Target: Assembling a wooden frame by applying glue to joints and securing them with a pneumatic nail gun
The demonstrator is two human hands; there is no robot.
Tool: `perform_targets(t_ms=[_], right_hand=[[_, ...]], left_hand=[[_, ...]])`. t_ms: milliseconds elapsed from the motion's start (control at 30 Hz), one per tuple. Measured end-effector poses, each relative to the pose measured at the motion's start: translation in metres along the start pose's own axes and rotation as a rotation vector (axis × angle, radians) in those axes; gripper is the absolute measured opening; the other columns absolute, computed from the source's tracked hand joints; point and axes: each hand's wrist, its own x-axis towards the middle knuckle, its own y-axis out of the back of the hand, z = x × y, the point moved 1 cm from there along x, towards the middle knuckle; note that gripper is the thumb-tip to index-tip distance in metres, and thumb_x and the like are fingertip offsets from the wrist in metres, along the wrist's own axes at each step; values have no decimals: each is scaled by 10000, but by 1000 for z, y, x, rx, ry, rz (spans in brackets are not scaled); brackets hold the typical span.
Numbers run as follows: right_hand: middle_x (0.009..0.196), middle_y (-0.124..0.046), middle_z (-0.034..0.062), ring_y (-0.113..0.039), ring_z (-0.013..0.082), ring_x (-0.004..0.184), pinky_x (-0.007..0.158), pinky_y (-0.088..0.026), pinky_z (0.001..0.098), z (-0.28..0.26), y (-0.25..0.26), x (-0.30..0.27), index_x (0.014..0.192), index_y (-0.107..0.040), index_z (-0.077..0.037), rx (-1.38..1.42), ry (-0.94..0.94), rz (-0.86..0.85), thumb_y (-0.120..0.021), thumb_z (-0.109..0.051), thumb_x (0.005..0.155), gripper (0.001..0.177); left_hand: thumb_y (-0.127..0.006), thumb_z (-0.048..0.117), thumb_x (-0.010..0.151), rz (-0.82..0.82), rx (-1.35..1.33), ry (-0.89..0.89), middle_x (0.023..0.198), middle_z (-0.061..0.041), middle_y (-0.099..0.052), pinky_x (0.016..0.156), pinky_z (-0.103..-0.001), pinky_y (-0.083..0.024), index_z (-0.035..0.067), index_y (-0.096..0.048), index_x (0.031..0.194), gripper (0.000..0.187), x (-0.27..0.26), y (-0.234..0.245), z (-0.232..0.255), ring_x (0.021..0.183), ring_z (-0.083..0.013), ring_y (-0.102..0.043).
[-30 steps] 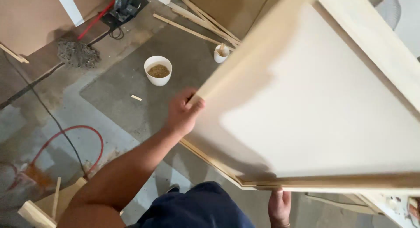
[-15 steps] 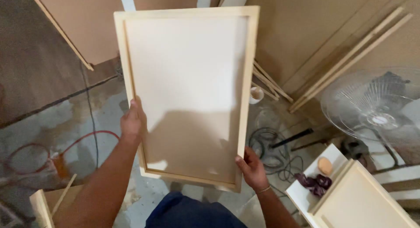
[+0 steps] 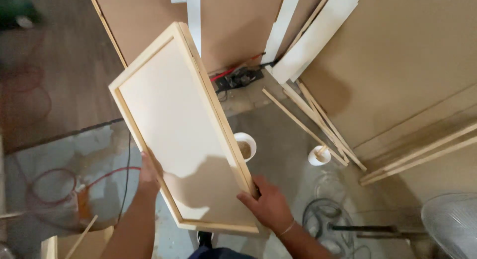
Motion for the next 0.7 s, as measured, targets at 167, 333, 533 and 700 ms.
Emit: perform_targets(t_ms=[167, 333, 533, 700], right_hand=[[1255, -703, 260, -653, 423, 1208, 972, -576, 515, 29, -9, 89, 1362, -638, -53, 360, -63, -177, -768, -381, 902, 580], [1356, -668, 140, -623, 250, 1223, 1034, -513, 423, 153, -121, 169, 1408, -604, -45, 679, -114, -455, -697, -380, 941, 583], [1270, -686, -26, -610, 136, 1079, 862, -484, 307, 255, -261, 222, 1407, -623, -199, 722, -521, -744, -628, -457, 936, 538], [1205, -714, -18, -637, 142, 1021, 849, -493, 293, 285, -348, 260, 1304, -687, -172, 800, -769, -779, -632, -524, 917, 526]], left_hand=[[-294, 346, 1179, -470, 231, -99, 1381, 8, -584, 1112, -264, -433, 130, -427, 1584, 477, 60, 97, -10, 1190, -55, -561], [-521, 419, 1135, -431, 351, 220, 811, -30, -566, 695, -378, -459, 152, -614, 1302, 328, 70, 126, 42, 720, -189, -557], [-560, 471, 1095, 188, 1447, 80, 933, -221, -682, 750, -498, -420, 4, -710, 1142, 492, -15, 13, 65, 913, -327, -612], [-653, 464, 1081, 378, 1538, 211, 850, -178, -687, 736, -523, -445, 17, -718, 983, 462, -23, -45, 10, 838, -351, -645]])
